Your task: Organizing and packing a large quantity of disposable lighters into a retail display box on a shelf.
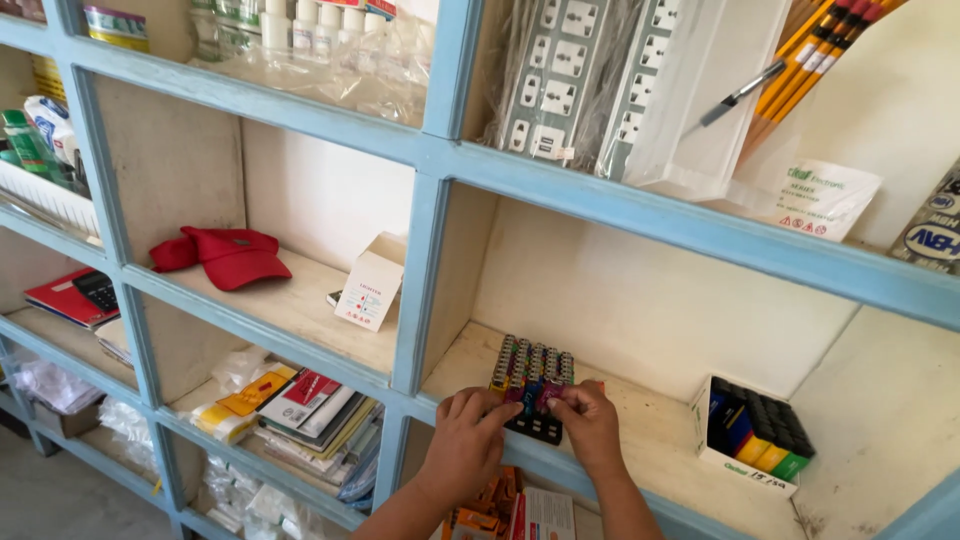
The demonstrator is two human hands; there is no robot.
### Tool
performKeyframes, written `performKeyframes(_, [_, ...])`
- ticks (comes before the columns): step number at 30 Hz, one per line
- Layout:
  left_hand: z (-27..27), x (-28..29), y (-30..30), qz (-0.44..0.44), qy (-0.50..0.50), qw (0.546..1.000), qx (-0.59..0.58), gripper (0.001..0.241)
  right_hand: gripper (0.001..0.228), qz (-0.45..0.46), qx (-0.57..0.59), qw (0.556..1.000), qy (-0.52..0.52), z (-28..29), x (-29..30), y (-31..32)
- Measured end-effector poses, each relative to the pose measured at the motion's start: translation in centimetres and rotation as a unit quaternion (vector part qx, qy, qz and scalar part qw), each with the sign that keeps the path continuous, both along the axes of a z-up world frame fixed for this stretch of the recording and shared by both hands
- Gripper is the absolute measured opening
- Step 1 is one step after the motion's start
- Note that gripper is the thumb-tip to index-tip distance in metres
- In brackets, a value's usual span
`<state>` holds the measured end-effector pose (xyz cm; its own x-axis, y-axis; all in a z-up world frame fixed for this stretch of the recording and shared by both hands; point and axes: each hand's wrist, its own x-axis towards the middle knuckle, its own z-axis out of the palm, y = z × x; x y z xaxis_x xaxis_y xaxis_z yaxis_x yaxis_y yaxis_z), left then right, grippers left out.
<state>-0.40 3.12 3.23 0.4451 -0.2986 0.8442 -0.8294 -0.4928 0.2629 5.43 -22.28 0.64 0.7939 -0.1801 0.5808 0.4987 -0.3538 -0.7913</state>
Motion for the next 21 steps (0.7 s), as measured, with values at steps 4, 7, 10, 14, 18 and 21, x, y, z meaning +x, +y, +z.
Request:
performKeyframes(4, [1.0,0.4,-0.4,0.004,0.009,1.0,-0.006,0.052,0.007,-0.021,-0.041,0.999,0.016,0.3,-0.5,0.4])
performKeyframes(7, [0.6,1.3,-1.5,0.017,0.033,0.999,0.004,0.052,0.006,-0.016,-0.048,0.999,0.007,0.3,-0.6,0.3])
performKeyframes(10, [0.7,1.4,-2.1,0.02,0.043,0.999,-0.001,0.057,0.005,-0.011,-0.027,0.999,0.013,0.2,-0.6,0.3])
performKeyframes(14, [1.2,1.4,-2.8,0.074,0.039,0.996,0.023,0.055,0.007,-0.024,-0.042,0.997,0.059,1.5,-1.5,1.3])
performKeyframes(18, [1.9,1.6,-3.3,0.1,0.034,0.993,0.052,0.053,0.016,-0.016,-0.116,0.992,0.049,1.6,-1.5,1.1])
performKeyframes(21, [2.0,1.7,-3.2,0.106,0.019,0.993,0.048,0.055,0.016,0.022,-0.098,0.994,0.033,1.2,-1.3,1.0])
